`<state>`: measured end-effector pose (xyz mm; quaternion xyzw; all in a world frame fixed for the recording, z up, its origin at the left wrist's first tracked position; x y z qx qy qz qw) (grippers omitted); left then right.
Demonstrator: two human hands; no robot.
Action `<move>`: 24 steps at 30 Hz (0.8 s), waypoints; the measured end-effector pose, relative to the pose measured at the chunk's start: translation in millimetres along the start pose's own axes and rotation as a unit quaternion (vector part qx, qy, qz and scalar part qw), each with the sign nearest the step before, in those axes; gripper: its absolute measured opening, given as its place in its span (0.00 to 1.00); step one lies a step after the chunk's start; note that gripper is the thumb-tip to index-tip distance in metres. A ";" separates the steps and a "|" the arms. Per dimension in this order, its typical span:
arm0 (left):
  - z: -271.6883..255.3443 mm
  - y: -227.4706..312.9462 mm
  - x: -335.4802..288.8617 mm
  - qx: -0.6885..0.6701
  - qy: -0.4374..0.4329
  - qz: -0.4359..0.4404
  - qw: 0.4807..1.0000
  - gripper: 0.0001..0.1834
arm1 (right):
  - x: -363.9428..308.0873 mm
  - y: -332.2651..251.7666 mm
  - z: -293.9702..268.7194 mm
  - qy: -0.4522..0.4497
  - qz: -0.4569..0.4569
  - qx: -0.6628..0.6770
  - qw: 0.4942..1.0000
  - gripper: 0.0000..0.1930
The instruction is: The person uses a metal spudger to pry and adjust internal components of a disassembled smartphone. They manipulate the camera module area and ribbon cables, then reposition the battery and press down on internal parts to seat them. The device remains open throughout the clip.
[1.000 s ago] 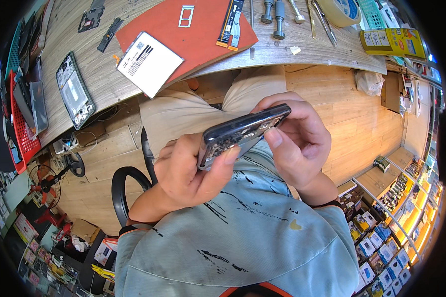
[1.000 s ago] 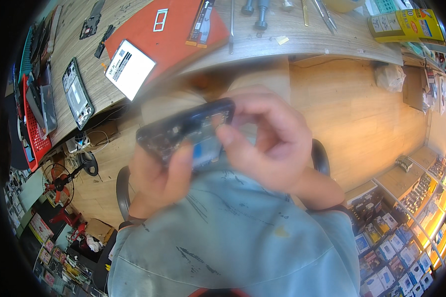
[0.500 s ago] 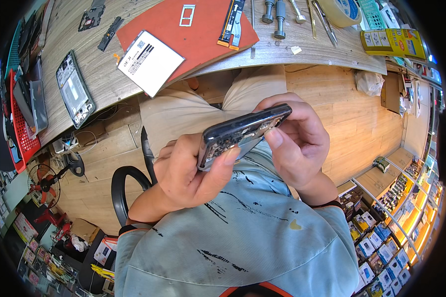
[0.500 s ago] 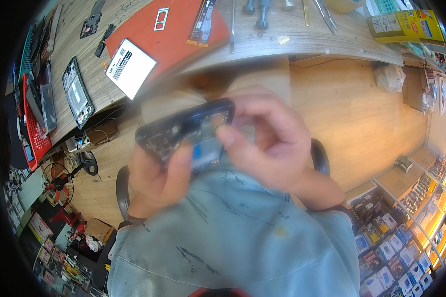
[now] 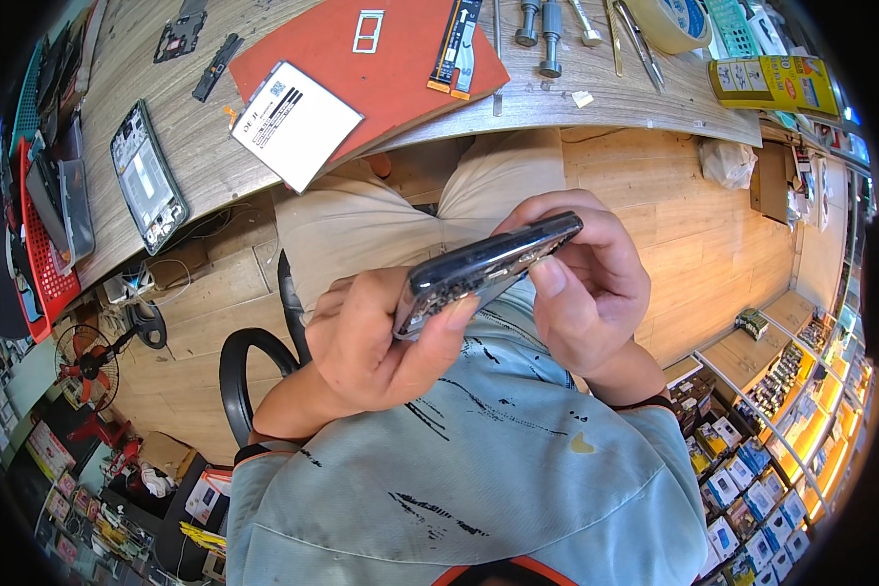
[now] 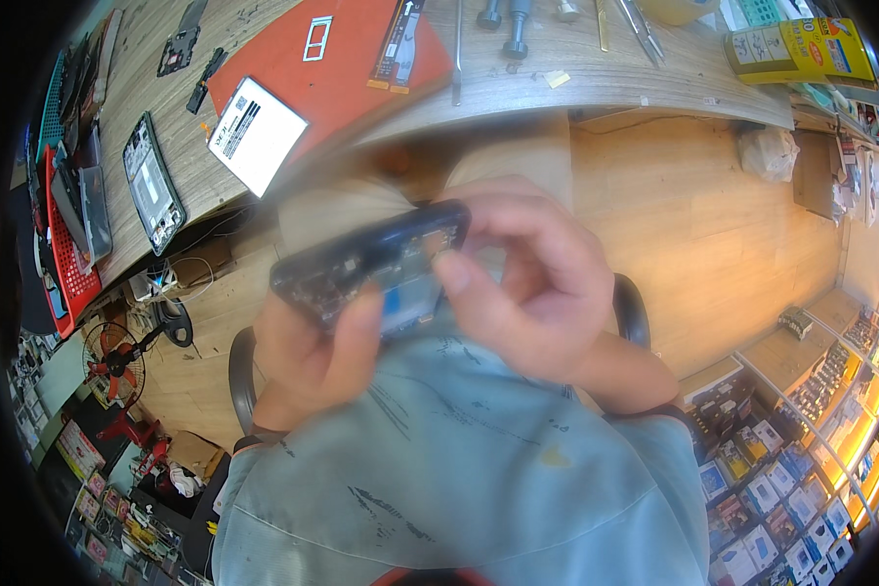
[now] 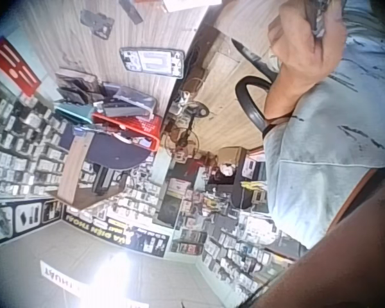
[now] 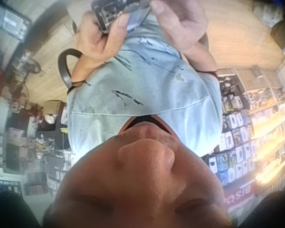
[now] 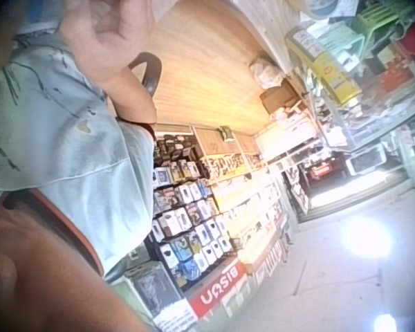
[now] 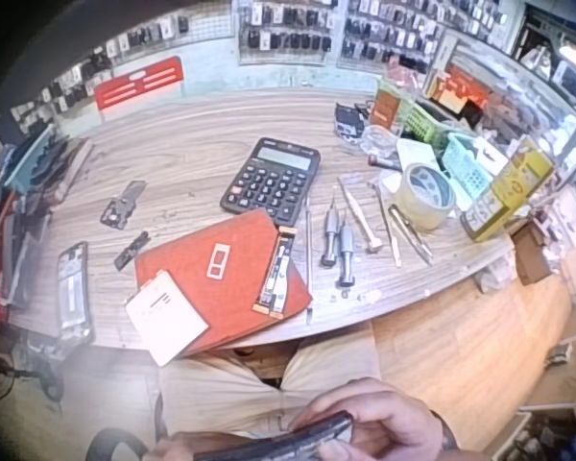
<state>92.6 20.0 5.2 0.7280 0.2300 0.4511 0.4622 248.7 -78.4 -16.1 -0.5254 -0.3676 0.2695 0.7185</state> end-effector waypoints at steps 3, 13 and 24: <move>0.7 2.5 2.7 0.006 -0.011 0.012 1.000 0.13 | 1.1 -0.4 0.0 -0.009 -0.008 -0.005 1.000 0.12; 2.7 2.1 3.4 -0.005 -0.001 0.011 1.000 0.12 | 1.7 -2.3 -1.0 -0.007 -0.008 -0.008 1.000 0.11; 0.9 0.7 2.1 -0.010 0.001 0.003 1.000 0.12 | 2.4 -2.2 -2.0 -0.023 -0.013 -0.019 0.999 0.11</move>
Point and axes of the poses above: each hand's wrist, its own x-axis towards the middle knuckle, its own z-axis out of the palm, y = z × x, the point moved 8 cm from there along x, towards the middle knuckle, and after that the axes turned 10 degrees about y, right-handed, at the moved point
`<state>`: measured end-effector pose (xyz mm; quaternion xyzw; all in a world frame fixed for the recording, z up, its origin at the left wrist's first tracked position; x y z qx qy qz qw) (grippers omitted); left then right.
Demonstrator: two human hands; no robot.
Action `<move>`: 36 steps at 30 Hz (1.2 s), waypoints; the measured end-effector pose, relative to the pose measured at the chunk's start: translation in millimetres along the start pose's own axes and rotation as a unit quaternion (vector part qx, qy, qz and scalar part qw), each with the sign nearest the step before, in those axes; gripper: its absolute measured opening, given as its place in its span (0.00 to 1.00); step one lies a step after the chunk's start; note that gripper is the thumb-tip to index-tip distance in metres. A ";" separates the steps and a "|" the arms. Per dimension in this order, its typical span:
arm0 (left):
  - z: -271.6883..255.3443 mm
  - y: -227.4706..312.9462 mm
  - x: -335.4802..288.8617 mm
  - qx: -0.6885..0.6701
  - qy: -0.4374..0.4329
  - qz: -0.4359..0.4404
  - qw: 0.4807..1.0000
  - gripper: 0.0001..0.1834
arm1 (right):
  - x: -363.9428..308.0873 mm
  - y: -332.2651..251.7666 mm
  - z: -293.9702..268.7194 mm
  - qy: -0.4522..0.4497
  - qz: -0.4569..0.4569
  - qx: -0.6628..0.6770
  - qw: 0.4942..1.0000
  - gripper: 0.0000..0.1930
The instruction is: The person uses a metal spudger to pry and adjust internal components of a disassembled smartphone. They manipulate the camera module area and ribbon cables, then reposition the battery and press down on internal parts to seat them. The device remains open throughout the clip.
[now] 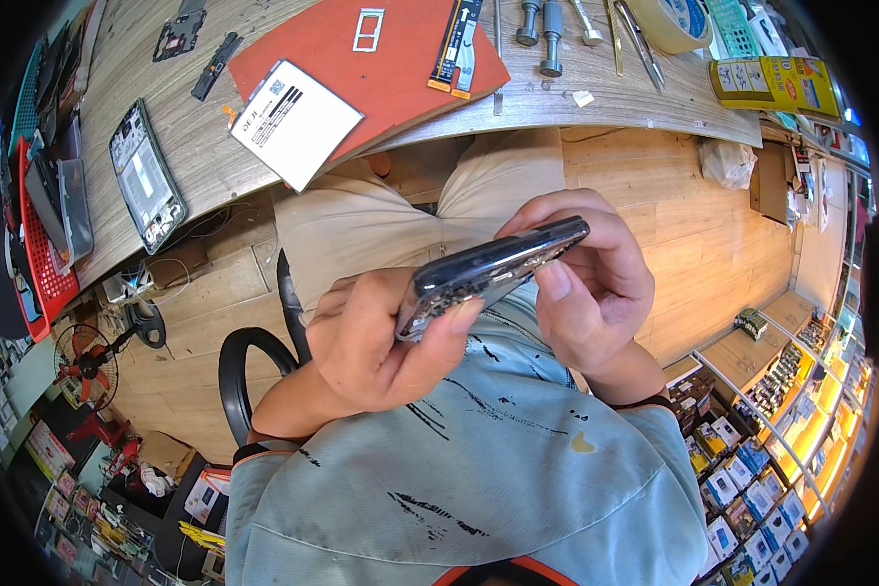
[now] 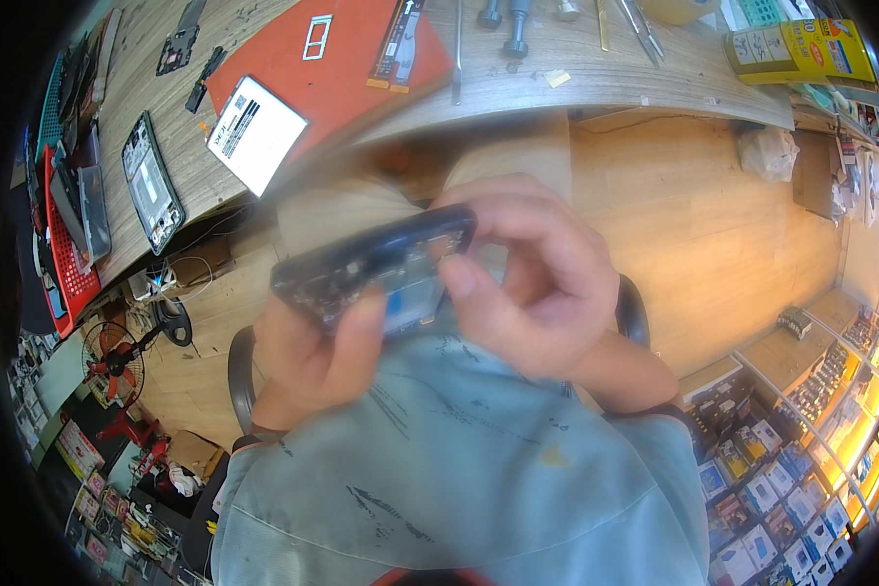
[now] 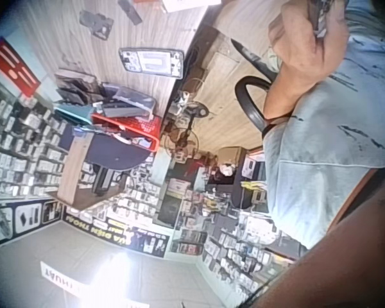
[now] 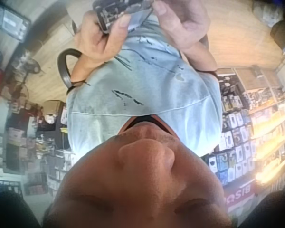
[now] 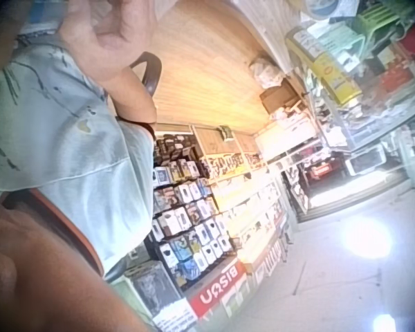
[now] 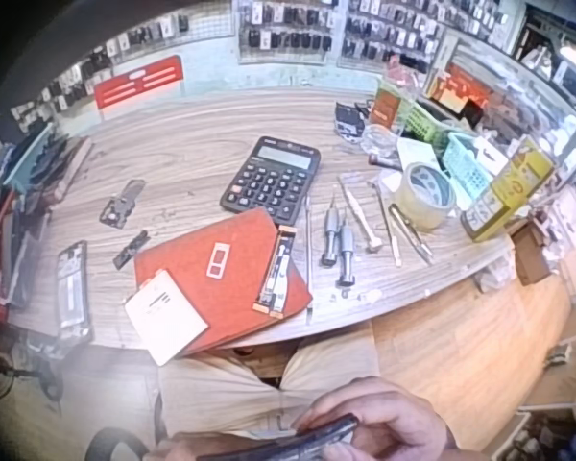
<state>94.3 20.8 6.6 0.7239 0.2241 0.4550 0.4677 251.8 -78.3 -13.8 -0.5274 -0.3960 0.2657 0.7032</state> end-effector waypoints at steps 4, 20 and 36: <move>0.0 -0.4 1.0 -0.001 0.003 -0.010 1.000 0.13 | 0.9 0.2 1.2 -0.001 -0.009 -0.006 1.000 0.11; 1.4 -4.5 -0.9 0.011 0.005 -0.044 0.999 0.12 | -2.8 1.4 1.5 0.047 0.009 0.002 0.999 0.13; 6.0 -33.3 -11.8 -0.214 0.067 -0.317 0.921 0.11 | 6.3 9.0 -2.4 -0.007 0.106 0.036 0.994 0.17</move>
Point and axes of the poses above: each hand's wrist, its own x-axis towards the middle knuckle, its own z-axis out of the palm, y = z × x, the point moved 8 cm from there along x, towards the middle knuckle, and after that the axes turned 10 degrees about y, right-handed, at the moved point
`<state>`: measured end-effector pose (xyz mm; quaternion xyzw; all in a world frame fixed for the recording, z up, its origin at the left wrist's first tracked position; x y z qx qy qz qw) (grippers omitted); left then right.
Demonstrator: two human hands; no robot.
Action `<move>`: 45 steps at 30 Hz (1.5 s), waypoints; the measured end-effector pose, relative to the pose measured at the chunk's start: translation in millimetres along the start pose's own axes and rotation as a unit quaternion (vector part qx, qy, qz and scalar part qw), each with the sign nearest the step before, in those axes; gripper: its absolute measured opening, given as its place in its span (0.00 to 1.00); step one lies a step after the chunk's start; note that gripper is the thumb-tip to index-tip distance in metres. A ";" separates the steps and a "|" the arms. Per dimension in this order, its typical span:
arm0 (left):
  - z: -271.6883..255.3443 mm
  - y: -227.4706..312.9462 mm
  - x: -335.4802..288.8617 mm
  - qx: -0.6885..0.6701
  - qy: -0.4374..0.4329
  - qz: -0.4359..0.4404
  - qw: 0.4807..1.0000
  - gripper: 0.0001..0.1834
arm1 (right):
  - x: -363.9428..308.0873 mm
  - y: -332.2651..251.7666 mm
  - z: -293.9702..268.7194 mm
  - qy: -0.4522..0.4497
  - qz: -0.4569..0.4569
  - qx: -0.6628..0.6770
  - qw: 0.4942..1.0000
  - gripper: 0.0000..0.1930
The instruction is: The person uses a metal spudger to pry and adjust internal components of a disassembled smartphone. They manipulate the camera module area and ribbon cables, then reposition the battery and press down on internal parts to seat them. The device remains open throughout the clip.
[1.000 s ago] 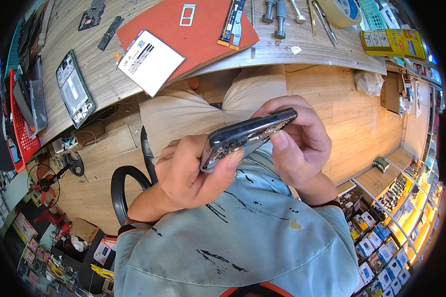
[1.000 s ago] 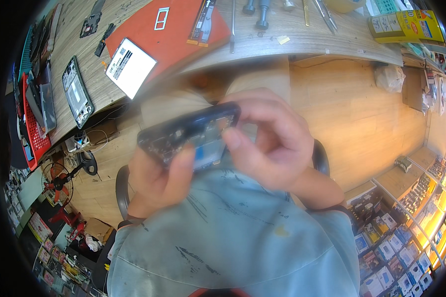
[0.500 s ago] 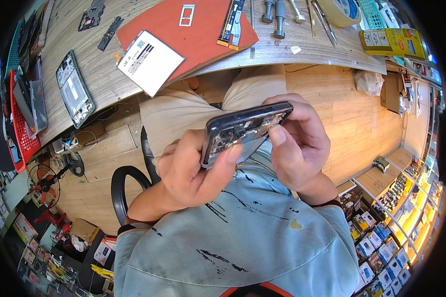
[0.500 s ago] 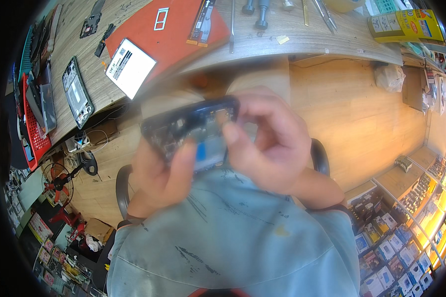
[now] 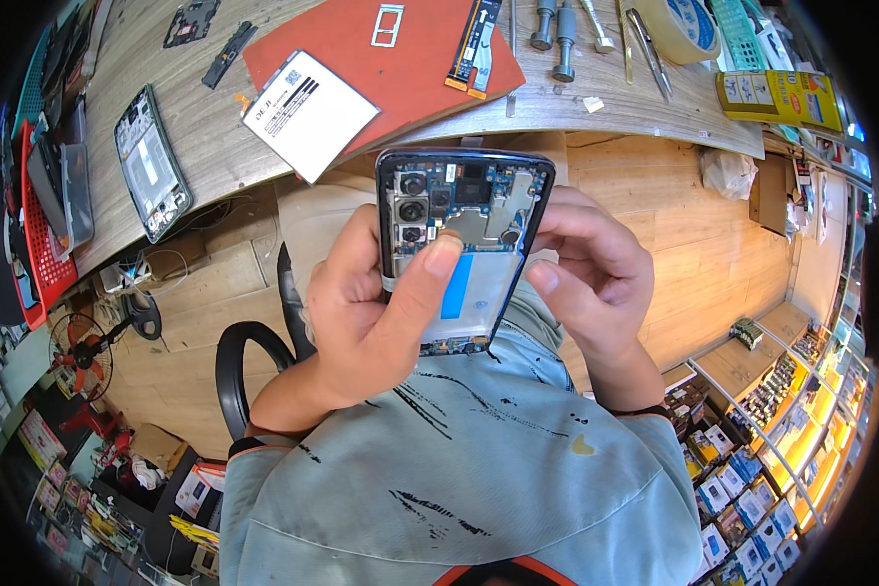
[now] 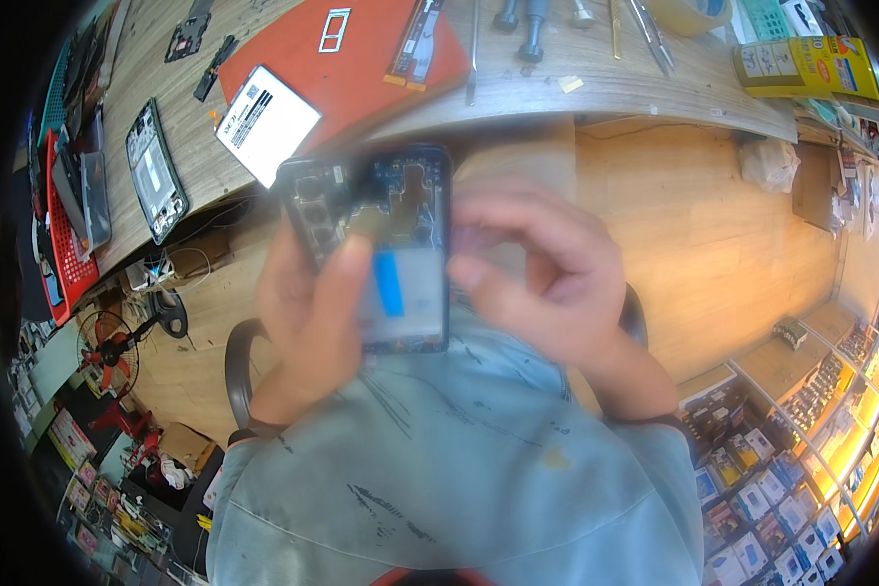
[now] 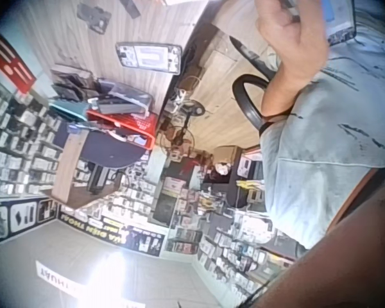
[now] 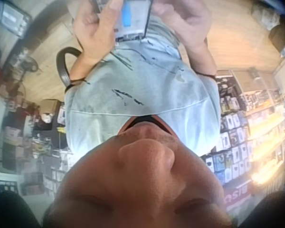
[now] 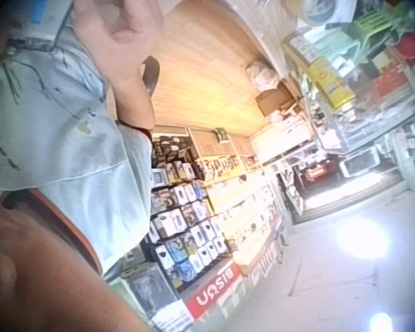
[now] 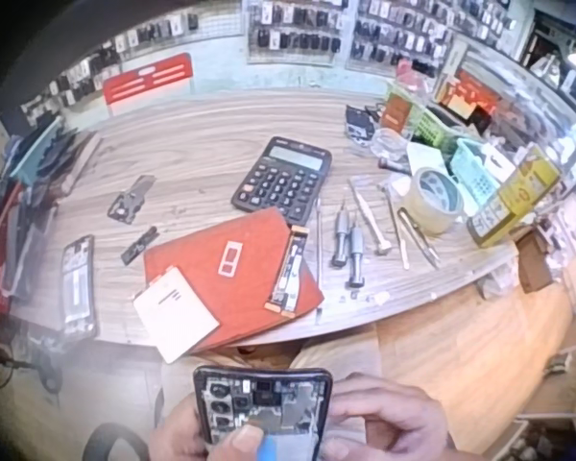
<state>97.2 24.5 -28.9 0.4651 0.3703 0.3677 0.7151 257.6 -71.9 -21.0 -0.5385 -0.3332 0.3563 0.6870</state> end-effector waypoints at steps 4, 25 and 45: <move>-0.3 0.8 0.2 0.005 0.001 0.003 1.000 0.11 | -1.3 2.4 -0.1 -0.012 -0.012 -0.018 1.000 0.17; -3.6 10.0 -4.1 0.148 0.030 0.131 0.980 0.10 | 4.1 -12.2 0.5 -0.009 0.009 -0.153 0.988 0.12; 1.5 15.5 -2.7 0.206 -0.014 0.213 0.955 0.11 | 13.5 -31.1 6.7 -0.016 -0.039 -0.272 0.961 0.10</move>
Point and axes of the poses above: each hand's wrist, its own x-axis towards the middle knuckle, its own z-axis out of the palm, y = z × x, the point moved 8 cm from there along x, towards the middle knuckle, and after that the axes turned 10 degrees about y, right-handed, at the moved point
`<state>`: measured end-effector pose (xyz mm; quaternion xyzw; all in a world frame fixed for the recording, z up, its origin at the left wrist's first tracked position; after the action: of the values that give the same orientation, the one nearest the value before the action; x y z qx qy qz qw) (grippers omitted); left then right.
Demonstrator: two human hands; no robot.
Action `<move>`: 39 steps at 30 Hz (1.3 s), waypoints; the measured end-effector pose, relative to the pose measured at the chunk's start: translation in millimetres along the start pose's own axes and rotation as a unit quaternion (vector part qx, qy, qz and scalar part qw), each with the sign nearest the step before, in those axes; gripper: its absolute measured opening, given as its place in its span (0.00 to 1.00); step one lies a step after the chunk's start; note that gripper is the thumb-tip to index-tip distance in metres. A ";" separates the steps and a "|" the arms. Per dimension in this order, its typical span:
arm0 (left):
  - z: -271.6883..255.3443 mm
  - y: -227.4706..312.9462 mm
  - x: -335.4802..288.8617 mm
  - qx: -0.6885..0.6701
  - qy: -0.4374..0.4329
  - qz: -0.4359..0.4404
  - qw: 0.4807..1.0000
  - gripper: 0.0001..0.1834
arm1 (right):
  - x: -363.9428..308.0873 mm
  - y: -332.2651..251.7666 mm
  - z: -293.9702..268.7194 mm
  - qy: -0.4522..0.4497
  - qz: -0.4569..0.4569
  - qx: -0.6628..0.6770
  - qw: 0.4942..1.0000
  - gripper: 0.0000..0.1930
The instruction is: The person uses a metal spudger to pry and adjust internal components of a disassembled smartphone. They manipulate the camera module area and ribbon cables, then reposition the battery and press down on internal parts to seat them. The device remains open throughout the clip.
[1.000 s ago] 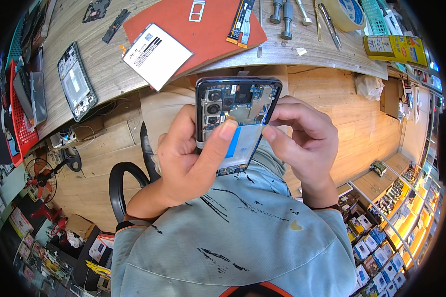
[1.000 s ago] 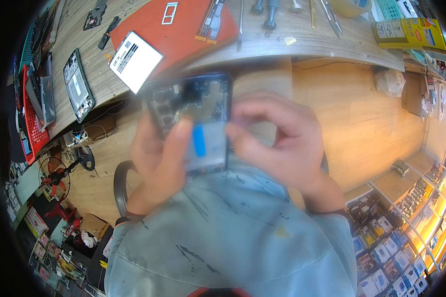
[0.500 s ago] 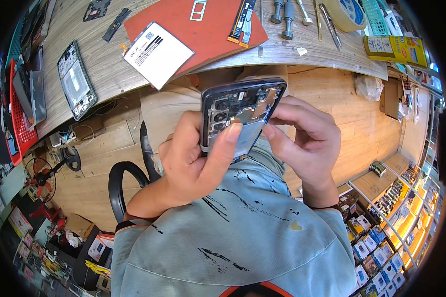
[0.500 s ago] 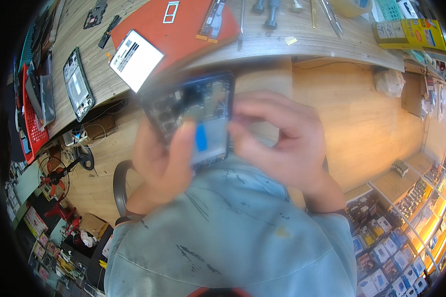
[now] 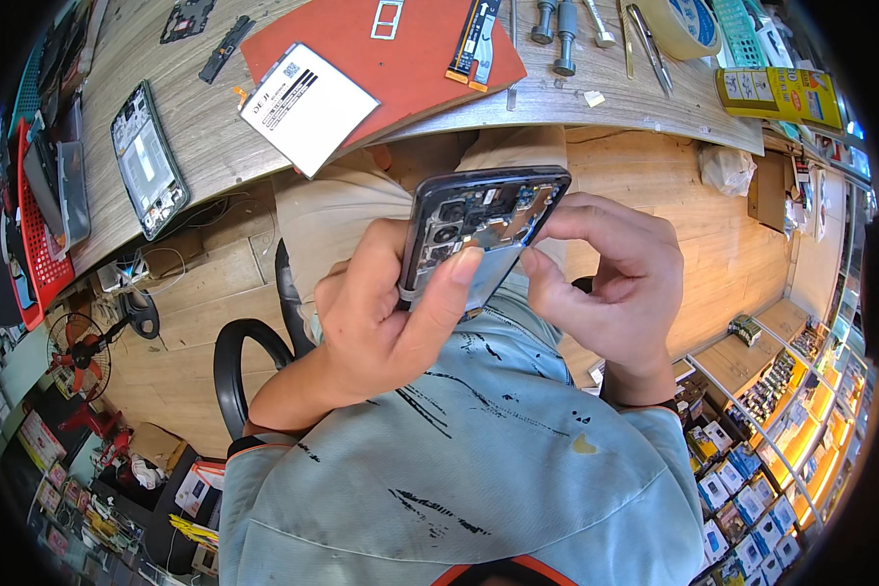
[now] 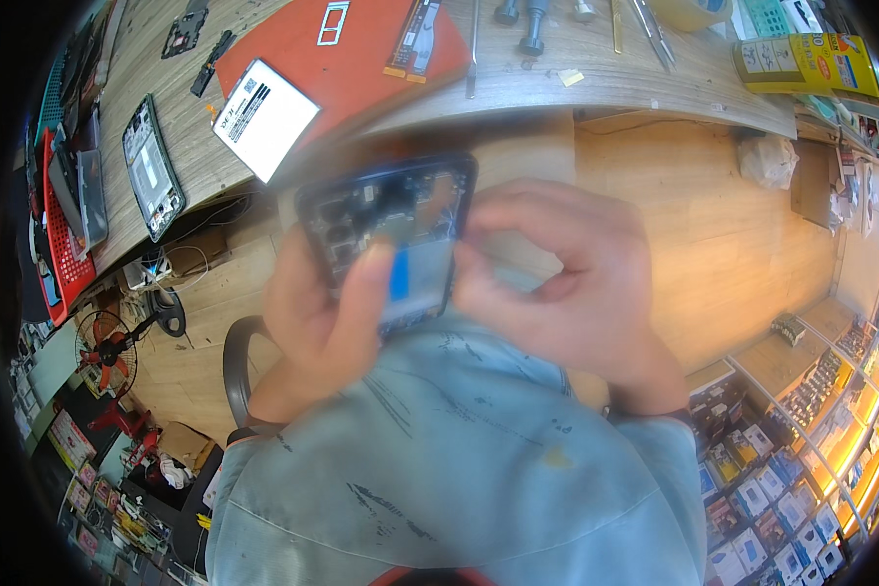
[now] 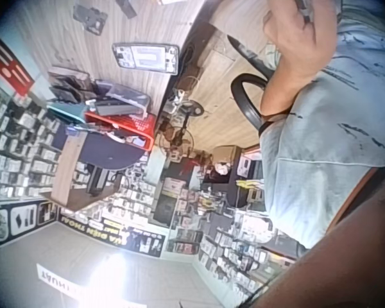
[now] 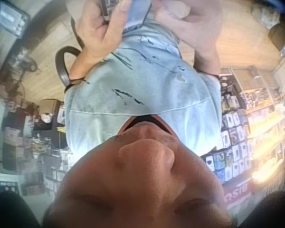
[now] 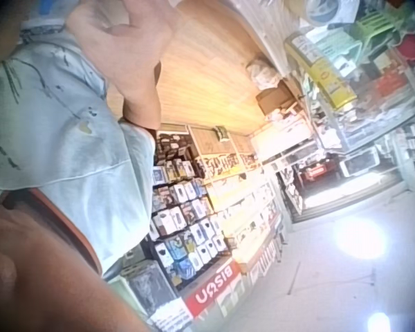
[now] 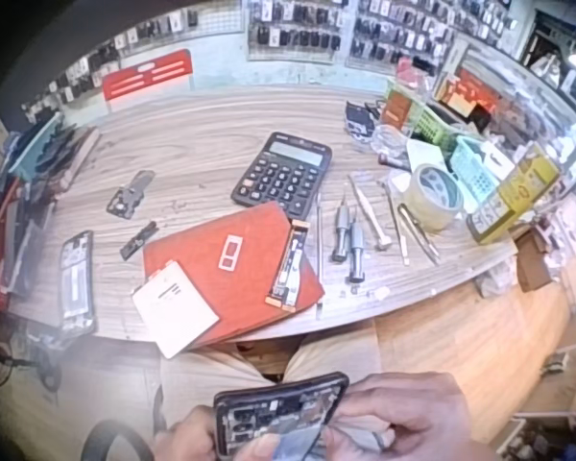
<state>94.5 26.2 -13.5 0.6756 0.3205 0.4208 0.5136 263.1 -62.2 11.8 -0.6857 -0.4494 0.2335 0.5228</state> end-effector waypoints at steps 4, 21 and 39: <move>0.6 -1.4 2.1 0.007 -0.018 0.001 1.000 0.11 | 3.4 -1.8 -0.9 -0.010 -0.010 -0.016 1.000 0.08; 0.4 1.6 6.9 0.023 -0.055 -0.002 0.998 0.09 | 10.0 0.9 -3.5 -0.075 -0.030 -0.049 0.996 0.11; -1.2 -0.9 8.5 0.031 -0.085 -0.032 0.995 0.10 | 13.0 3.8 2.0 -0.076 -0.038 -0.029 0.996 0.06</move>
<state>97.1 34.3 -12.2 0.7142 0.3101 0.3346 0.5308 269.2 -50.2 9.5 -0.6632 -0.5202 0.2516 0.4756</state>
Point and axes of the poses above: each hand's wrist, its own x-axis towards the middle knuckle, its own z-axis out of the palm, y = z × x, the point moved 8 cm from there along x, towards the middle knuckle, and after that the axes turned 10 degrees about y, right-handed, at the moved point
